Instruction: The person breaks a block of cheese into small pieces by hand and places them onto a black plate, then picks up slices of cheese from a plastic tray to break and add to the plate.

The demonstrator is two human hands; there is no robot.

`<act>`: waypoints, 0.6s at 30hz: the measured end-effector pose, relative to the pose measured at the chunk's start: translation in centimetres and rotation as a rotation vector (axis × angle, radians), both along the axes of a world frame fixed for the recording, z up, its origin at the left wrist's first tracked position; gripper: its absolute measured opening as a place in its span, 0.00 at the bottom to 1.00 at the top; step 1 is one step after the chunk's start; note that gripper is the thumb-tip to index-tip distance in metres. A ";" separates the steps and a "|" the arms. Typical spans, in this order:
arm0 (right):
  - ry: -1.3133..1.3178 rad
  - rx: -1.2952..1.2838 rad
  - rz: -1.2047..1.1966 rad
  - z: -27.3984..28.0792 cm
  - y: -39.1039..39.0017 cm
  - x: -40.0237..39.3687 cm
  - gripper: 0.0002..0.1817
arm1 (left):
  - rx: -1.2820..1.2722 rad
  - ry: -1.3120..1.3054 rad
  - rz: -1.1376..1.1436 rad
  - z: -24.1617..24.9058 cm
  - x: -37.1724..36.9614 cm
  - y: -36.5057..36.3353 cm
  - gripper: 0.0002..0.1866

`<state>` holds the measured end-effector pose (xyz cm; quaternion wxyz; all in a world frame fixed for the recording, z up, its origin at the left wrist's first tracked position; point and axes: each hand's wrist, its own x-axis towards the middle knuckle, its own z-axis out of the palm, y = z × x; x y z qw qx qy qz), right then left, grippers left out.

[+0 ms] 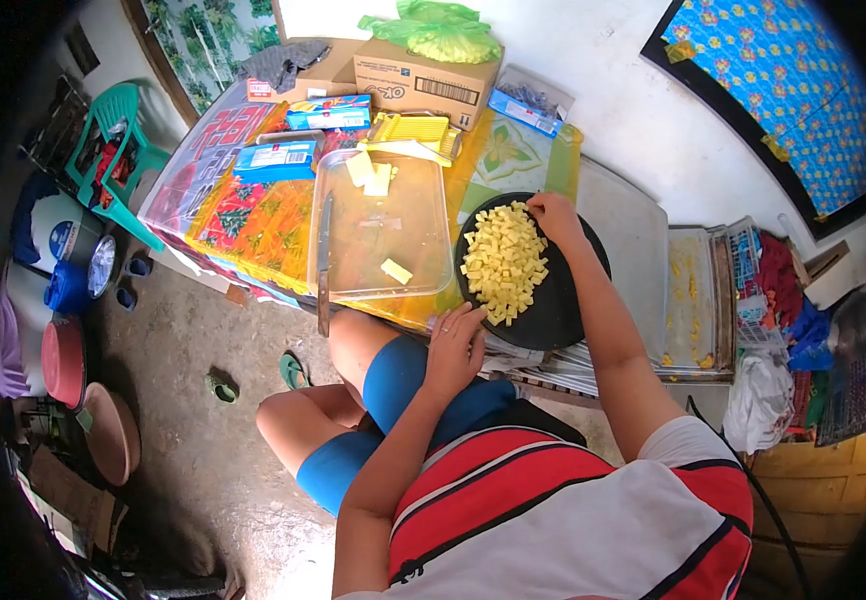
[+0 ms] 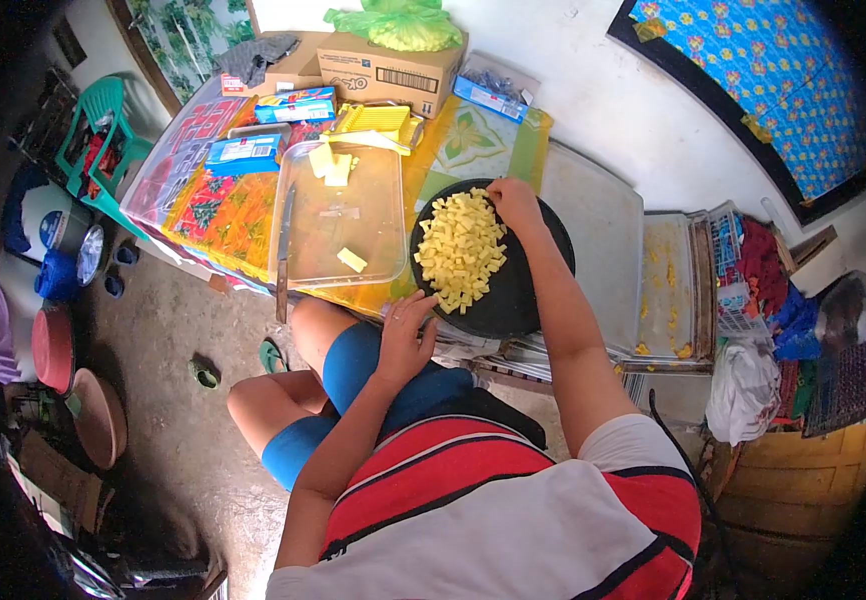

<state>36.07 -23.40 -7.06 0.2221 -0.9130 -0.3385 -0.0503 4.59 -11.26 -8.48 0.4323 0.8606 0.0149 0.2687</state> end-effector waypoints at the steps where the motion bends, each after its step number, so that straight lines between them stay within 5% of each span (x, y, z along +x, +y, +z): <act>1: -0.001 0.007 -0.006 0.0 0.1 -0.1 0.10 | 0.011 -0.004 0.008 0.0 0.0 0.0 0.20; 9: 0.079 0.146 -0.139 -0.3 0.0 0.9 0.09 | 0.007 0.003 -0.005 -0.1 -0.1 0.0 0.20; 18: 0.091 -0.077 -0.274 0.7 2.1 0.1 0.10 | 0.008 0.007 -0.003 0.0 0.0 0.1 0.20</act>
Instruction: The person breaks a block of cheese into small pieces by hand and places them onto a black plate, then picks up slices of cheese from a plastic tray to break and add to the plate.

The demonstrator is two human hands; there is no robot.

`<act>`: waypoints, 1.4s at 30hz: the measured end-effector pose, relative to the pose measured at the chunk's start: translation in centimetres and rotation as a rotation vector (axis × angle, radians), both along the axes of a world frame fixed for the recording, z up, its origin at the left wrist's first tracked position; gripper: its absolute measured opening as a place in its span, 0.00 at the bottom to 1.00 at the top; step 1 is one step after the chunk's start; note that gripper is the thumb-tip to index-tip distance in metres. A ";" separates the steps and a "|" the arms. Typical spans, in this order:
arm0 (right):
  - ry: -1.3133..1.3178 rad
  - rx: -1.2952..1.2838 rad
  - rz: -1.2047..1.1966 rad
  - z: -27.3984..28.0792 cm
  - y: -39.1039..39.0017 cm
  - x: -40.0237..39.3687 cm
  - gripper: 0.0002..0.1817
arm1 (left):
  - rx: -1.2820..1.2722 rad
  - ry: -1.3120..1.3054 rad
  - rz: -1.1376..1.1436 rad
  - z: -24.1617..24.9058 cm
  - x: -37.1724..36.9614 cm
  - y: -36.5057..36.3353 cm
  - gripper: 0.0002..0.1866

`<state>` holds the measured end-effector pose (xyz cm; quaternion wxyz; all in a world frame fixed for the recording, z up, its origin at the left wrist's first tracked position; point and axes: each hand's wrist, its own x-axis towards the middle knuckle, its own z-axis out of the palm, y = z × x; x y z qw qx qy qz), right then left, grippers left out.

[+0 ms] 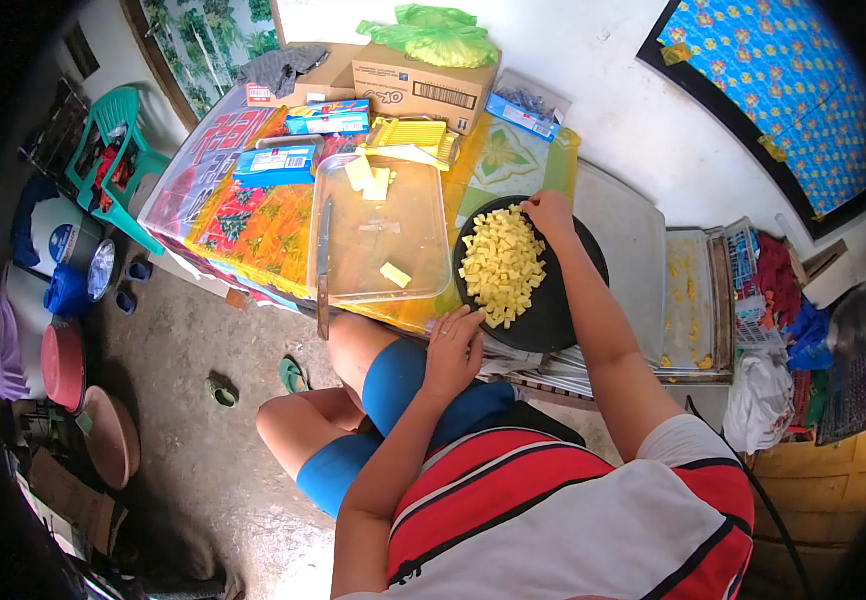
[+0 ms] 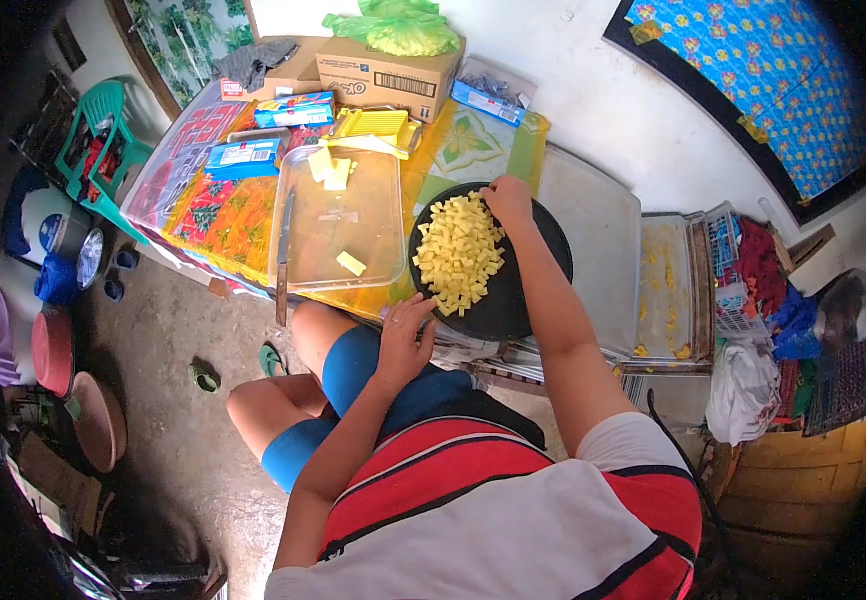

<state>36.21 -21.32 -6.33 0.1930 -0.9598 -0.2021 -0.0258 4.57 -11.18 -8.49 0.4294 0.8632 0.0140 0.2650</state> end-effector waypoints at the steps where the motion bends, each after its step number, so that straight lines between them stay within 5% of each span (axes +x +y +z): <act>1: -0.010 0.010 0.013 0.0 0.0 0.0 0.10 | -0.004 -0.004 -0.001 0.0 0.0 0.0 0.20; 12: 0.171 0.212 0.100 -1.0 -1.7 1.5 0.10 | -0.018 -0.031 0.001 0.0 0.0 0.2 0.20; 24: -0.092 0.026 0.204 -1.2 -0.9 0.4 0.08 | -0.017 -0.017 -0.005 -0.1 0.0 0.2 0.20; 27: -0.123 0.191 0.251 -1.7 -0.9 0.1 0.02 | -0.015 -0.005 0.002 -0.3 0.0 0.1 0.20; 42: -0.065 0.149 0.208 -1.3 -3.6 0.7 0.08 | -0.009 -0.017 0.027 0.0 -0.1 -0.3 0.20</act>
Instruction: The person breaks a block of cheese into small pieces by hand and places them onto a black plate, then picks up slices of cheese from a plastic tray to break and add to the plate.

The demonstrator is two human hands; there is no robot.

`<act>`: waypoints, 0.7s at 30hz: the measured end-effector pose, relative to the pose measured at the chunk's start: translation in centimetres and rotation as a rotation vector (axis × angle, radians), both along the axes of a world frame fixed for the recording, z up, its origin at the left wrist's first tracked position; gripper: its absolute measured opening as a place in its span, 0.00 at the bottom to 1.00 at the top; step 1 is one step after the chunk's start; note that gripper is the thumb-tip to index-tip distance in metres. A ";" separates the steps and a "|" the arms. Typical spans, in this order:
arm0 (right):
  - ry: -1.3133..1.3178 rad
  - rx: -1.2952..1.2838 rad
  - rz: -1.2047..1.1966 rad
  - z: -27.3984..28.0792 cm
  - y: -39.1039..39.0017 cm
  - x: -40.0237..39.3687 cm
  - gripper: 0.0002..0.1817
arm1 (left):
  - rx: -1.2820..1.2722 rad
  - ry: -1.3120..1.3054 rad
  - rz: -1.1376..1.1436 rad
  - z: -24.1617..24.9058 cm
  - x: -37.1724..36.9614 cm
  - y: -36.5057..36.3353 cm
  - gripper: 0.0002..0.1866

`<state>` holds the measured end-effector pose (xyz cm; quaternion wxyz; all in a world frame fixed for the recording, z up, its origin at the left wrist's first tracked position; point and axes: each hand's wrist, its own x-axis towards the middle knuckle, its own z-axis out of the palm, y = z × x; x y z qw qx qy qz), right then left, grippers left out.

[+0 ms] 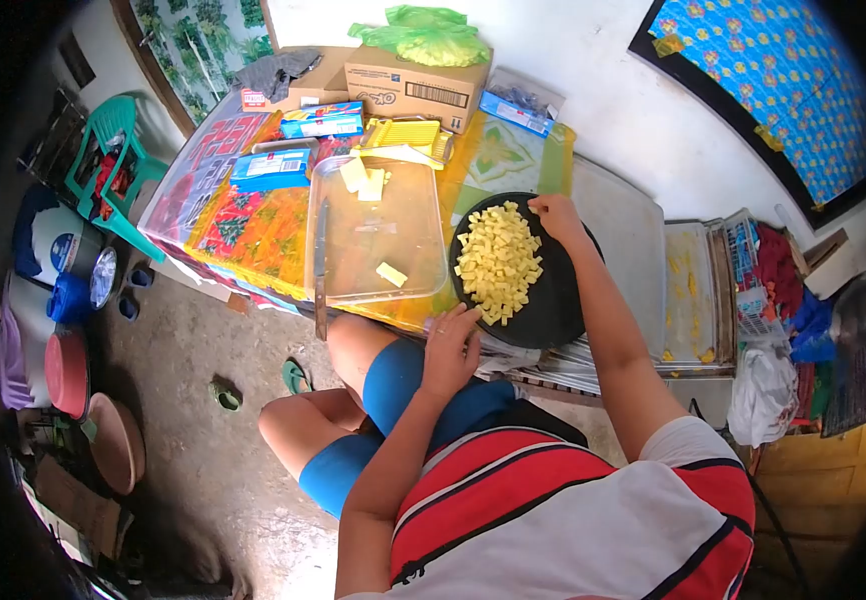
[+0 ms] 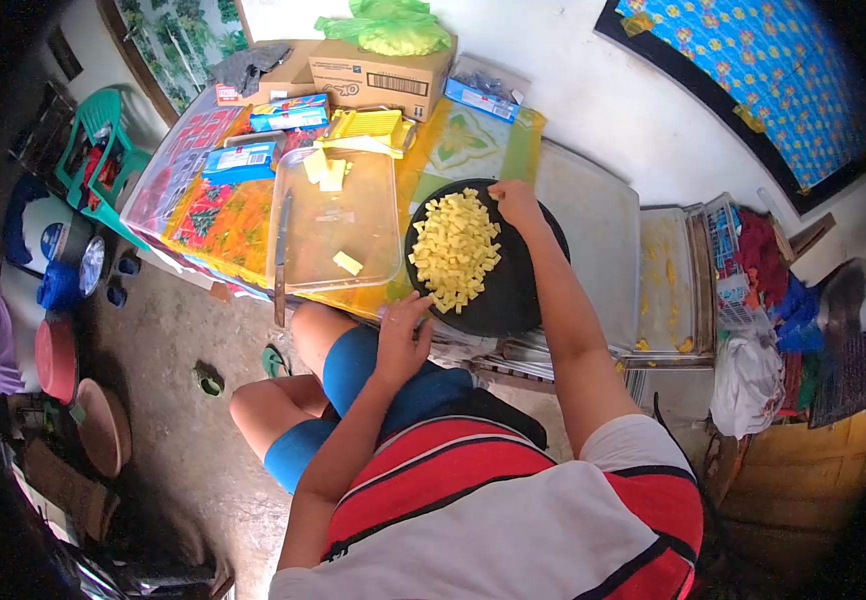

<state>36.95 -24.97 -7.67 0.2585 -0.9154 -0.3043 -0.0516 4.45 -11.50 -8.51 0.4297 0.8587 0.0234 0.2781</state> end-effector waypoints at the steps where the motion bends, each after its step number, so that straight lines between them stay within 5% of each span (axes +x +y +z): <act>1: 0.014 0.048 -0.014 0.0 -0.2 -0.1 0.08 | 0.002 0.003 -0.004 -0.2 0.0 -0.1 0.20; 21: 0.166 -0.005 0.074 1.6 0.6 -1.2 0.15 | 0.010 0.003 0.006 0.3 0.1 0.1 0.19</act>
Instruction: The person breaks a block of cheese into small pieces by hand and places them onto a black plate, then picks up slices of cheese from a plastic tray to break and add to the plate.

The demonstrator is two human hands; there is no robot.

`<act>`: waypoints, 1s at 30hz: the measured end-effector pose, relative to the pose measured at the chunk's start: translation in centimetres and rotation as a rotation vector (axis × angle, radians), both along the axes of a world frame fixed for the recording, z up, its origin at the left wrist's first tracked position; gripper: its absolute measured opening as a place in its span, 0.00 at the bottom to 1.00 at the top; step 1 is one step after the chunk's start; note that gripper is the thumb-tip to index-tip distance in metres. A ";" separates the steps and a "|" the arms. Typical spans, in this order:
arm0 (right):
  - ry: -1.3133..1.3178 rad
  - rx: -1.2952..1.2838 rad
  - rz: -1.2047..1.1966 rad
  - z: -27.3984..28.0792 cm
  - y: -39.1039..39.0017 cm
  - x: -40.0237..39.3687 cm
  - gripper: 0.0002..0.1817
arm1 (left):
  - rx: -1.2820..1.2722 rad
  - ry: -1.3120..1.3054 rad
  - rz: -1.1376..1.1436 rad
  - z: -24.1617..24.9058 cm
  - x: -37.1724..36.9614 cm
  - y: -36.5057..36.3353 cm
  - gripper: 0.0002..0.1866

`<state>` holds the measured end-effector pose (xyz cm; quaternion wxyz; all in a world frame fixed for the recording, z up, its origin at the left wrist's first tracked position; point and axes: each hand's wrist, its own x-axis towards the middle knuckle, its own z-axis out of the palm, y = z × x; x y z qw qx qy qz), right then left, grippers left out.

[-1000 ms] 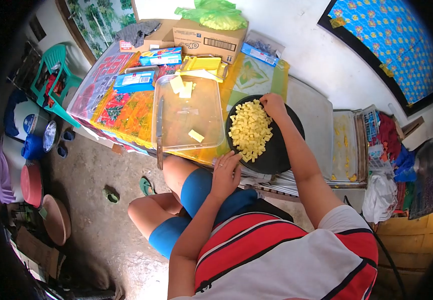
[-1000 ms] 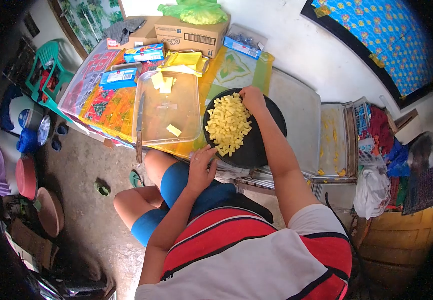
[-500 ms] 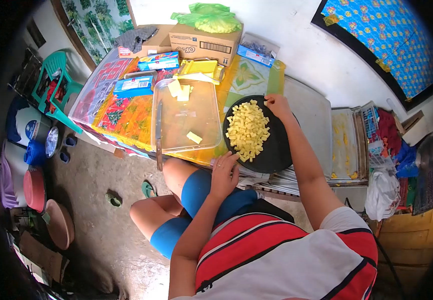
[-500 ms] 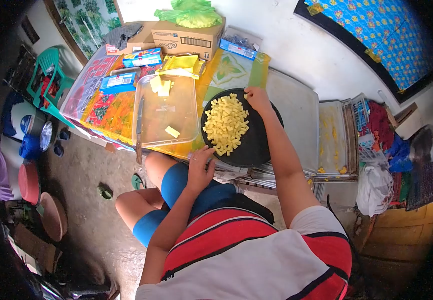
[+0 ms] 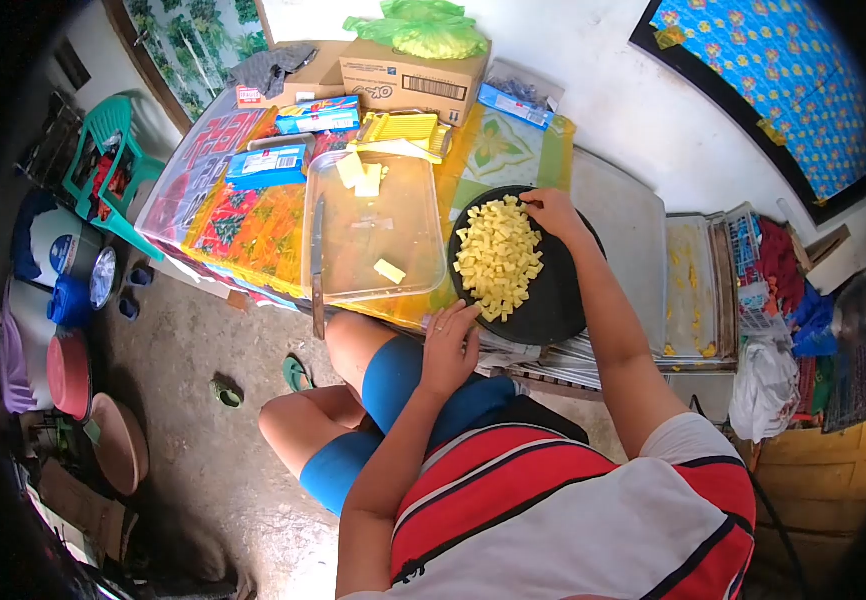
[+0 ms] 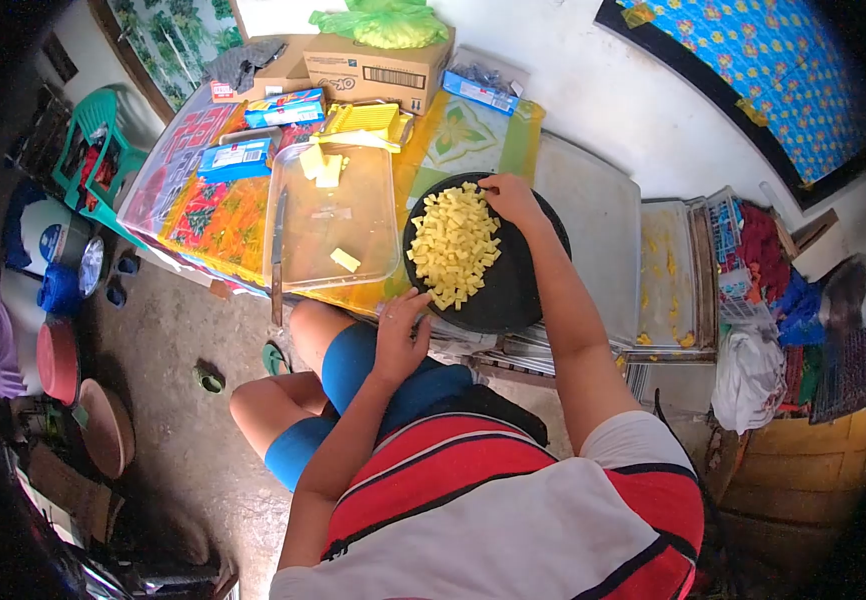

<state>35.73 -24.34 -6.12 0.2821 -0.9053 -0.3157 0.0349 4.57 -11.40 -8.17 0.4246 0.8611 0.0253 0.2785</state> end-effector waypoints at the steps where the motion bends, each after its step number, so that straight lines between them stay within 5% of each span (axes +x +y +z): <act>1: -0.004 0.010 0.009 -0.1 0.2 0.0 0.14 | -0.004 -0.001 -0.002 -0.1 0.0 0.0 0.19; 15: -0.130 -0.089 0.025 -0.4 1.2 0.0 0.08 | 0.000 0.000 -0.025 0.0 0.0 0.3 0.19; 21: -0.039 0.102 -0.091 -0.1 -0.1 0.2 0.09 | -0.018 -0.017 -0.010 -0.1 -0.2 0.3 0.18; 30: 0.001 0.058 -0.130 1.4 -2.0 -1.3 0.14 | -0.020 -0.042 -0.036 -0.7 -0.1 0.5 0.19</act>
